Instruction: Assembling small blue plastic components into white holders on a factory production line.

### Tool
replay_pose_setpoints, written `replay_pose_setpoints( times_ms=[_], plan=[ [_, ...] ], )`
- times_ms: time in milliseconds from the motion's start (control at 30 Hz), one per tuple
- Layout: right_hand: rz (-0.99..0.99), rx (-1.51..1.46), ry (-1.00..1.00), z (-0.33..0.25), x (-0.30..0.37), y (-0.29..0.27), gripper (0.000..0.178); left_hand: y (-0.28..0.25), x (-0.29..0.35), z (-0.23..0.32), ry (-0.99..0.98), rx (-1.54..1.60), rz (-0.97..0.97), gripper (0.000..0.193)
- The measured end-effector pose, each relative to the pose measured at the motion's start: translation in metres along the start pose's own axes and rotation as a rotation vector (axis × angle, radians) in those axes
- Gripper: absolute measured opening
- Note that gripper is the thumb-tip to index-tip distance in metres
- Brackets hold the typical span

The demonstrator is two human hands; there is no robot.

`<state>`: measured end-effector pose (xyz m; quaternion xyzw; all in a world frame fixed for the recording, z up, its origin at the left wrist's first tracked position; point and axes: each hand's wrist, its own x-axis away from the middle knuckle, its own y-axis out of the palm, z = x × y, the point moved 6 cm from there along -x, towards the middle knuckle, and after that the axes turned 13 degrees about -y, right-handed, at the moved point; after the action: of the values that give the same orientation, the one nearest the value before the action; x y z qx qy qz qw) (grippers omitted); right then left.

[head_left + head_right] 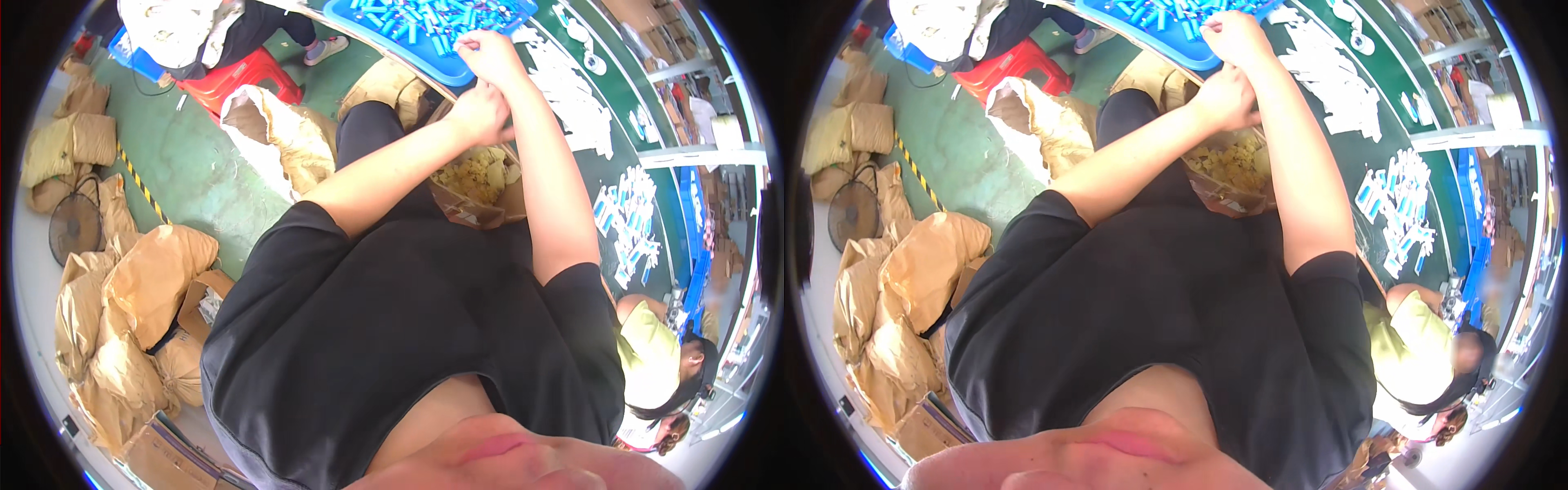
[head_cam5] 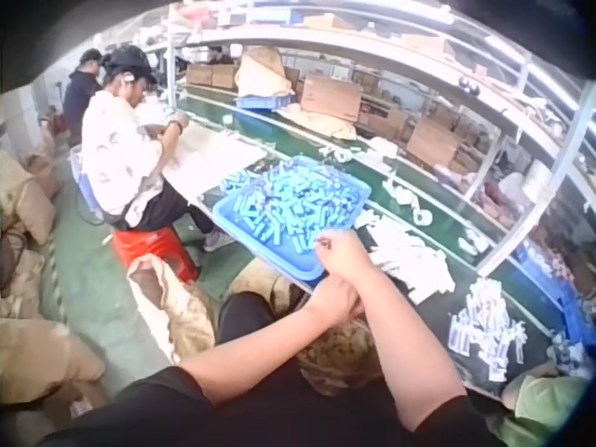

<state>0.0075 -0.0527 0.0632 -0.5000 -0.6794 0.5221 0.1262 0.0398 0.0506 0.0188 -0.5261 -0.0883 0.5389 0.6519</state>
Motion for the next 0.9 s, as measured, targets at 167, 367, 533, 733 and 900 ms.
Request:
replay_pose_setpoints(
  times_ms=[167,367,533,733,900],
  plan=[
    [-0.24,0.323,0.124,-0.03,-0.04,0.036,0.045,-0.005,0.011,-0.019,-0.09,0.022,0.027,0.07],
    [0.152,0.14,0.218,0.009,-0.028,0.029,0.028,-0.004,0.025,-0.009,-0.079,0.07,-0.055,0.069],
    [0.633,-0.696,0.296,0.073,-0.01,0.0,0.013,0.003,0.019,-0.004,-0.044,-0.028,0.062,0.062],
    [0.592,-1.326,0.226,0.046,0.012,-0.027,0.023,-0.015,0.009,-0.008,-0.051,0.241,0.021,0.049],
    [0.654,-1.118,0.232,0.045,0.084,-0.074,0.022,0.0,0.004,0.022,0.024,0.309,-0.108,0.05]
  ],
)
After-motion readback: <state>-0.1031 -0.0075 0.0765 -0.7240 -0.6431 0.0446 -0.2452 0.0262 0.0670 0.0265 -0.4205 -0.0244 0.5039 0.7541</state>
